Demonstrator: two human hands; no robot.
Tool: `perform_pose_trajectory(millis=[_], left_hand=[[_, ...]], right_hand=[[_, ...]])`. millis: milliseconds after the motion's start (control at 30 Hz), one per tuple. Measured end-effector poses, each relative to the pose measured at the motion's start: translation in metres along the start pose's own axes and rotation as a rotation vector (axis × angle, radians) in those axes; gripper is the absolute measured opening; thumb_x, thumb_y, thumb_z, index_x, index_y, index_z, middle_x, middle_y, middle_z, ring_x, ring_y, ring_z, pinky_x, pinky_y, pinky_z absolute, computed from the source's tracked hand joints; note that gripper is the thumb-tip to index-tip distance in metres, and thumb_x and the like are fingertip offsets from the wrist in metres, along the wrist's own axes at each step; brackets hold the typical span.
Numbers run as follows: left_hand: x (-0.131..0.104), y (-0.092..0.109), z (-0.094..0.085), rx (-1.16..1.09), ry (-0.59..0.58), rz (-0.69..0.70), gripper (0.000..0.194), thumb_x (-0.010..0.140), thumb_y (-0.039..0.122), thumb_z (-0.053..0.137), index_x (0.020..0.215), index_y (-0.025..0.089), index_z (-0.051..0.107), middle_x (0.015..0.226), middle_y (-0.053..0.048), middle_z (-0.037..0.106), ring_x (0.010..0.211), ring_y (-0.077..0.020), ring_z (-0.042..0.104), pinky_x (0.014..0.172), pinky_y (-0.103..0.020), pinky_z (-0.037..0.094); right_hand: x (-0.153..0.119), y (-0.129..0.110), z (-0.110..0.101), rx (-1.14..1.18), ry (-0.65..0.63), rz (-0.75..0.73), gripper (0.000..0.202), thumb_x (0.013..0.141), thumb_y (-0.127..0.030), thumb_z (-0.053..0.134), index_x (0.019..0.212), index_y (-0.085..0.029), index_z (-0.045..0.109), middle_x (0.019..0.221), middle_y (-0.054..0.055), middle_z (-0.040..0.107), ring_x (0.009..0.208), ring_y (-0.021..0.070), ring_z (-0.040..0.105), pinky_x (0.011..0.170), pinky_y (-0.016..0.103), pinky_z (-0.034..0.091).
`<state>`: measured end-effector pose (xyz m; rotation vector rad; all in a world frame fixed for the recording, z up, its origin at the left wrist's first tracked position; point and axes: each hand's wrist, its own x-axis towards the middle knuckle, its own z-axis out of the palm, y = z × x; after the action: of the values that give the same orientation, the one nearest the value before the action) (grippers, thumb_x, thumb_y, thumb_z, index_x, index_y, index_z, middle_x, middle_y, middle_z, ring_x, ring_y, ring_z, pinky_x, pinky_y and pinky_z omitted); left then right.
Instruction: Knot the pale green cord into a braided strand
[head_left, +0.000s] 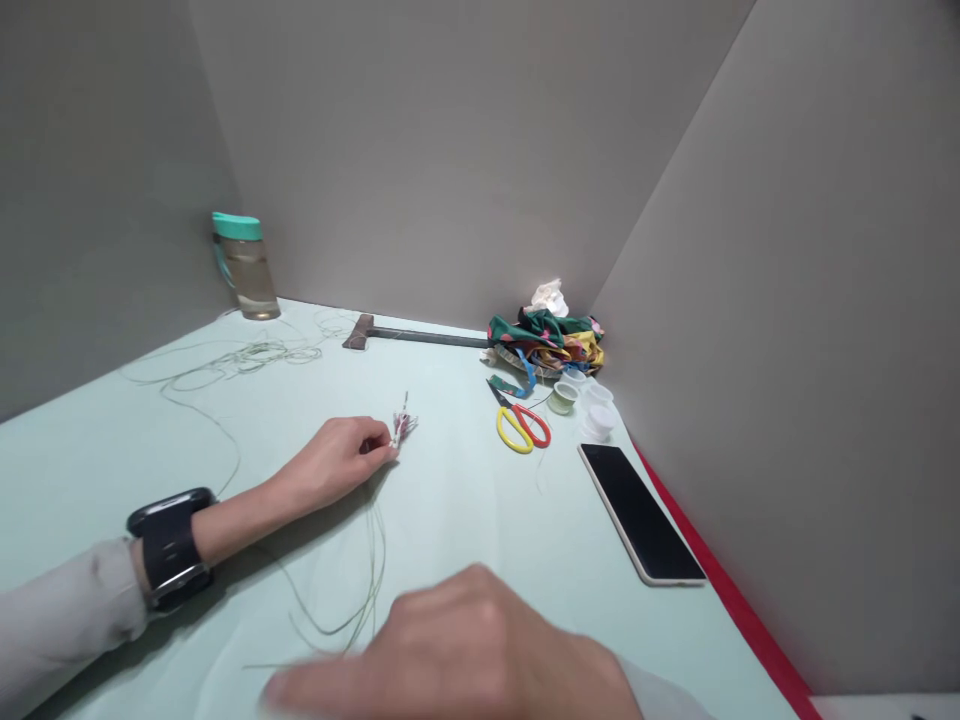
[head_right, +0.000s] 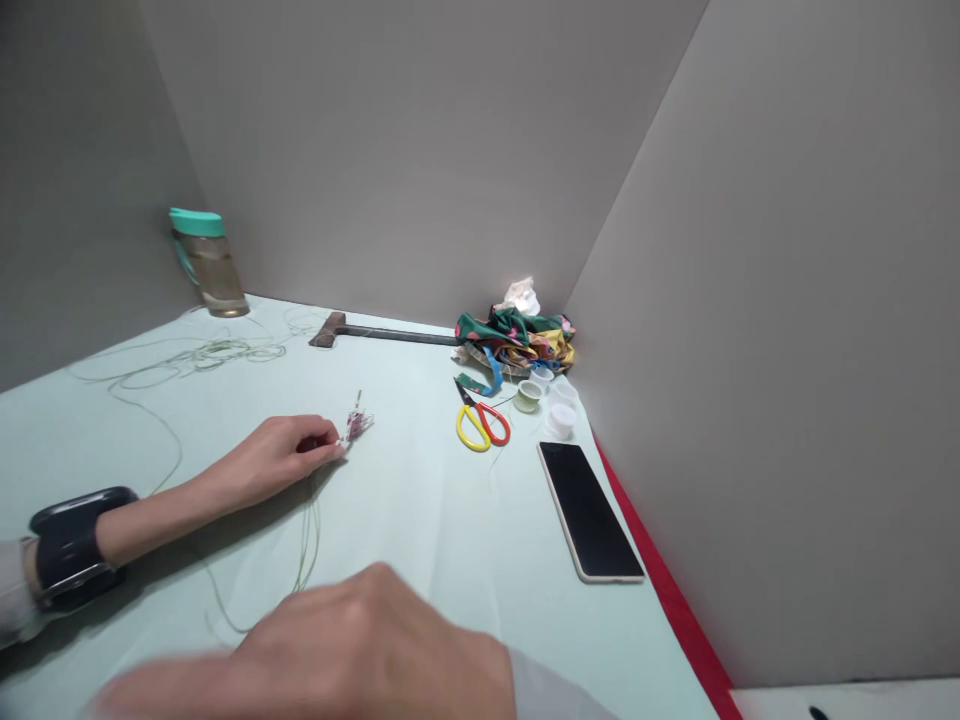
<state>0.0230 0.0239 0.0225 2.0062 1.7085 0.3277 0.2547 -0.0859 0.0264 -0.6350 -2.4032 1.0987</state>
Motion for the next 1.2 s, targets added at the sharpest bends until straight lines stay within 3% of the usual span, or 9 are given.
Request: perform_pose_trajectory(millis=[67, 167, 333, 500, 600, 767, 900, 1000, 1200], left_hand=[[-0.002, -0.001, 0.003, -0.070, -0.031, -0.018, 0.032, 0.104, 0.041, 0.073, 0.125, 0.017, 0.073, 0.127, -0.008, 0.075, 0.109, -0.0309, 0.075, 0.093, -0.050, 0.065], [-0.001, -0.008, 0.010, -0.189, -0.092, -0.051, 0.033, 0.104, 0.042, 0.073, 0.125, 0.017, 0.073, 0.126, -0.008, 0.075, 0.108, -0.0308, 0.075, 0.092, -0.049, 0.066], [0.002, -0.027, 0.018, -0.396, -0.213, -0.106, 0.033, 0.105, 0.042, 0.072, 0.129, 0.018, 0.070, 0.125, -0.010, 0.075, 0.102, -0.0269, 0.076, 0.087, -0.047, 0.067], [-0.005, -0.035, 0.016, -0.534, -0.298, -0.131, 0.034, 0.105, 0.040, 0.073, 0.131, 0.018, 0.069, 0.128, -0.010, 0.074, 0.103, -0.0270, 0.076, 0.087, -0.047, 0.067], [-0.007, -0.035, 0.015, -0.581, -0.345, -0.128, 0.032, 0.106, 0.043, 0.070, 0.125, 0.017, 0.071, 0.118, -0.008, 0.076, 0.094, -0.0239, 0.076, 0.081, -0.043, 0.067], [-0.010, -0.031, 0.014, -0.630, -0.408, -0.111, 0.031, 0.107, 0.047, 0.068, 0.111, 0.016, 0.072, 0.101, -0.004, 0.076, 0.076, -0.0182, 0.072, 0.069, -0.035, 0.064], [-0.018, -0.026, 0.013, -0.669, -0.420, -0.122, 0.029, 0.107, 0.045, 0.069, 0.110, 0.016, 0.072, 0.097, -0.003, 0.075, 0.071, -0.0165, 0.070, 0.064, -0.032, 0.062], [-0.027, -0.022, 0.014, -0.713, -0.421, -0.123, 0.030, 0.106, 0.046, 0.069, 0.101, 0.017, 0.071, 0.088, 0.000, 0.072, 0.058, -0.0123, 0.060, 0.054, -0.027, 0.053], [-0.044, -0.009, 0.019, -0.818, -0.391, -0.086, 0.042, 0.087, 0.057, 0.078, 0.080, 0.016, 0.068, 0.073, 0.000, 0.070, 0.043, -0.0059, 0.035, 0.047, -0.026, 0.022]], right_hand=[[0.007, 0.010, -0.015, 0.065, 0.108, 0.060, 0.065, 0.080, -0.005, 0.050, 0.136, -0.025, 0.077, 0.101, 0.002, 0.084, 0.089, 0.0181, 0.078, 0.078, 0.026, 0.060], [0.023, 0.032, -0.031, 0.111, 0.237, 0.175, 0.057, 0.080, -0.003, 0.040, 0.118, -0.015, 0.080, 0.089, 0.005, 0.081, 0.067, 0.0135, 0.072, 0.063, 0.024, 0.057], [0.042, 0.055, -0.042, 0.114, 0.307, 0.293, 0.047, 0.085, 0.004, 0.043, 0.109, -0.014, 0.079, 0.089, 0.005, 0.079, 0.068, 0.0120, 0.070, 0.063, 0.023, 0.055], [0.053, 0.058, -0.041, 0.088, 0.295, 0.337, 0.017, 0.109, -0.028, 0.064, 0.108, -0.015, 0.074, 0.089, 0.001, 0.075, 0.070, 0.0142, 0.071, 0.070, 0.031, 0.062], [0.066, 0.058, -0.046, 0.017, 0.311, 0.327, 0.021, 0.110, -0.033, 0.065, 0.115, -0.015, 0.073, 0.102, 0.004, 0.077, 0.081, 0.0172, 0.074, 0.080, 0.037, 0.064], [0.098, 0.054, -0.062, -0.159, 0.268, 0.203, 0.047, 0.103, -0.007, 0.060, 0.149, -0.018, 0.060, 0.148, 0.013, 0.067, 0.124, 0.0256, 0.069, 0.113, 0.051, 0.052], [0.115, 0.061, -0.068, -0.247, 0.121, 0.102, 0.043, 0.101, -0.008, 0.065, 0.143, -0.019, 0.066, 0.134, 0.010, 0.074, 0.131, 0.0287, 0.066, 0.118, 0.057, 0.048], [0.115, 0.072, -0.066, -0.280, 0.079, 0.069, 0.020, 0.106, -0.023, 0.068, 0.125, -0.017, 0.073, 0.124, 0.008, 0.076, 0.120, 0.0275, 0.072, 0.109, 0.055, 0.056], [0.103, 0.081, -0.059, -0.255, 0.138, 0.024, 0.015, 0.107, -0.029, 0.069, 0.113, -0.016, 0.075, 0.115, 0.007, 0.077, 0.107, 0.0232, 0.075, 0.099, 0.047, 0.062]])
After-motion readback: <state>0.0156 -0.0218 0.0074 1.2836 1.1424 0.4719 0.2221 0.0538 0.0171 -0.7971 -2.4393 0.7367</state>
